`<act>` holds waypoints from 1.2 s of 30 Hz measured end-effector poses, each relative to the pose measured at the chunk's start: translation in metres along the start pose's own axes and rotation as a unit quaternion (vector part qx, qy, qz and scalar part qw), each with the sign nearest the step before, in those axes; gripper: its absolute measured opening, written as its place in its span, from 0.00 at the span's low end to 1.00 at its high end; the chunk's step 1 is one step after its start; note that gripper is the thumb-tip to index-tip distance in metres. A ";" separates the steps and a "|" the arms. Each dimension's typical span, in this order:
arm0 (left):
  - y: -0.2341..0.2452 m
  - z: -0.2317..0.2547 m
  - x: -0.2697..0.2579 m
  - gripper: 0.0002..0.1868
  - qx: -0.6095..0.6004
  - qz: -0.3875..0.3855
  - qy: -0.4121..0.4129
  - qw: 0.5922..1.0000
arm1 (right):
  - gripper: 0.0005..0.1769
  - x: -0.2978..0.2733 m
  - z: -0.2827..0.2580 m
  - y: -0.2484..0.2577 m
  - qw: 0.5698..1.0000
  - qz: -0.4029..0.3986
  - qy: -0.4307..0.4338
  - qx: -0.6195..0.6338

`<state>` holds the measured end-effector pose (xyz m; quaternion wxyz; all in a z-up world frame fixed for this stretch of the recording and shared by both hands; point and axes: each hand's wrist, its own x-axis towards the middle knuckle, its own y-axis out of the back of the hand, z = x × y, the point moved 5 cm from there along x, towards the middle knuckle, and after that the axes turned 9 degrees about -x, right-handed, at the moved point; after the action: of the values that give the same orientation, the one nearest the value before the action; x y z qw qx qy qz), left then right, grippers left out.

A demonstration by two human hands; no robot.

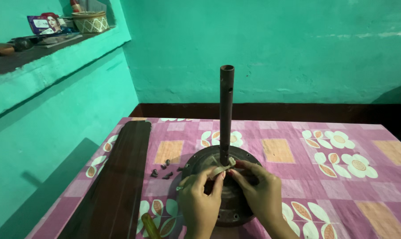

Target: The person assembles a ceiling fan by securing a cloth-like material around the central hub with a screwdriver, then attaches a fan blade to the hub and fastens it with screws. The assembly is performed on a table with a floral-patterned cloth.

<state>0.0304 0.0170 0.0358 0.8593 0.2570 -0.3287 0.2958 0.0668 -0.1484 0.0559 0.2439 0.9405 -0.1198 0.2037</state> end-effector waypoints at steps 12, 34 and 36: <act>0.018 0.033 0.019 0.12 -0.042 -0.003 -0.038 0.998 | 0.20 -0.001 -0.011 0.002 0.997 0.013 0.051 -0.054; 0.023 0.041 0.019 0.13 -0.036 0.006 -0.034 0.999 | 0.09 -0.024 -0.037 0.002 0.962 0.108 0.211 -0.137; 0.024 0.042 0.019 0.12 -0.038 0.011 -0.037 0.999 | 0.10 -0.024 -0.038 0.003 0.963 0.104 0.209 -0.136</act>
<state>0.0087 0.0135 0.0825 0.8523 0.2309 -0.3744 0.2830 0.0326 -0.1286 0.0764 0.3666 0.8175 -0.1900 0.4016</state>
